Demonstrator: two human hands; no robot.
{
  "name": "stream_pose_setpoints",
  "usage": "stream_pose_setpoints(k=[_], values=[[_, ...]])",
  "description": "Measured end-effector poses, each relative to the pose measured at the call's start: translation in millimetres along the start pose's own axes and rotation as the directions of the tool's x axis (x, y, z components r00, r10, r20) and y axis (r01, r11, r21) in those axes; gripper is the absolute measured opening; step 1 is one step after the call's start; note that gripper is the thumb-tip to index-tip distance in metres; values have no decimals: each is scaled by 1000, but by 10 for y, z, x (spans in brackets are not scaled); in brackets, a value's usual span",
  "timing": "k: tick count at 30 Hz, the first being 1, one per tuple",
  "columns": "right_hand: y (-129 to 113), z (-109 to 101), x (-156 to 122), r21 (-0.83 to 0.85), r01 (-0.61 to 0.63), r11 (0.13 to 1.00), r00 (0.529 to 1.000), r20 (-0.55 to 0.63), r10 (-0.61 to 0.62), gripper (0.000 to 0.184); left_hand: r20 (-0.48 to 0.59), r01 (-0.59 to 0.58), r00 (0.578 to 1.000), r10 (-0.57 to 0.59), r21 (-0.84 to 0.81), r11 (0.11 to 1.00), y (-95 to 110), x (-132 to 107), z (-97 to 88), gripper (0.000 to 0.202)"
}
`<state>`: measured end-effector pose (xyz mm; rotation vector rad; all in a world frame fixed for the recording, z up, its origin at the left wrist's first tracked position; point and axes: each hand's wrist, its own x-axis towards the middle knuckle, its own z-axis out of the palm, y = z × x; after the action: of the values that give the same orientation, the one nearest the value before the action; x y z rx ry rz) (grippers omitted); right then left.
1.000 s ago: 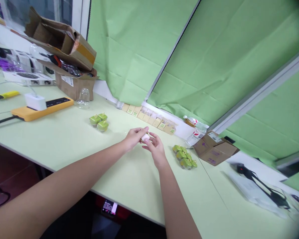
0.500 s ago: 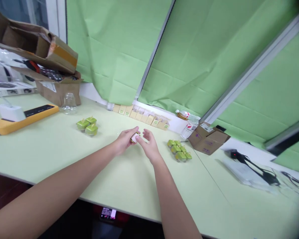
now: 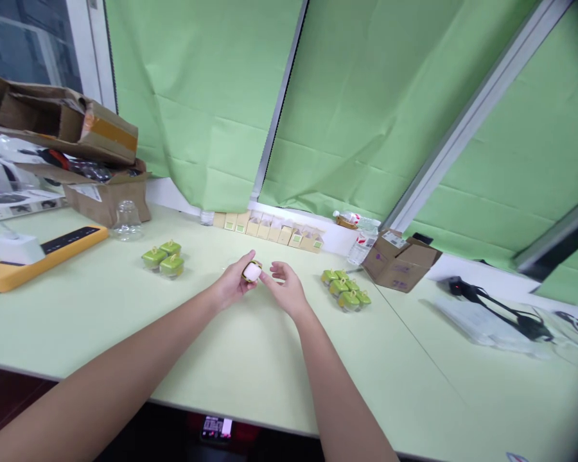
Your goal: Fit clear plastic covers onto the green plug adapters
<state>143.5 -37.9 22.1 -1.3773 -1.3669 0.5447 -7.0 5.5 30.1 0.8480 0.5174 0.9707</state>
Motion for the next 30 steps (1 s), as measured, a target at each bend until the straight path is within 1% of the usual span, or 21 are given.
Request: stream_pose_setpoints(k=[2,4,6,8,9,11,14,16,21,24,27,30], values=[[-54,-5,-11,36,13,999,1000,17,-13,49,-9,-33,999,33,8,999,-15,14,-3,41],[-143,12,-33,109,50,993,999,6,-51,45,-11,-46,999,46,14,999,-25,21,-9,42],[-225,45,-61,193,99,976,995,-14,-98,47,2,-53,999,53,20,998,-29,16,-13,42],[-261,82,-83,235,125,964,992,-9,-127,54,27,-58,998,57,23,998,-30,2,-11,42],[-257,97,-89,228,118,967,992,10,-123,58,43,-57,998,56,23,998,-30,-6,-7,42],[-216,113,-89,188,58,980,995,63,-71,66,64,-49,997,47,29,998,-29,-20,6,42],[-136,96,-70,170,-33,985,991,132,10,74,49,-52,998,50,50,997,-18,-27,25,43],[-108,72,-54,181,-47,982,989,144,21,75,33,-51,998,49,47,998,0,-25,27,43],[-74,42,-26,147,-48,988,993,110,32,71,18,-38,999,38,5,999,51,-11,3,43],[-34,47,-15,91,-52,995,997,66,46,64,38,-70,997,69,28,997,57,8,-7,44],[-11,48,-6,61,-53,997,998,41,50,56,40,-114,993,109,120,986,36,40,-17,46],[-19,36,7,84,-47,995,999,27,45,43,-10,-145,988,155,296,944,-11,70,-48,47]])
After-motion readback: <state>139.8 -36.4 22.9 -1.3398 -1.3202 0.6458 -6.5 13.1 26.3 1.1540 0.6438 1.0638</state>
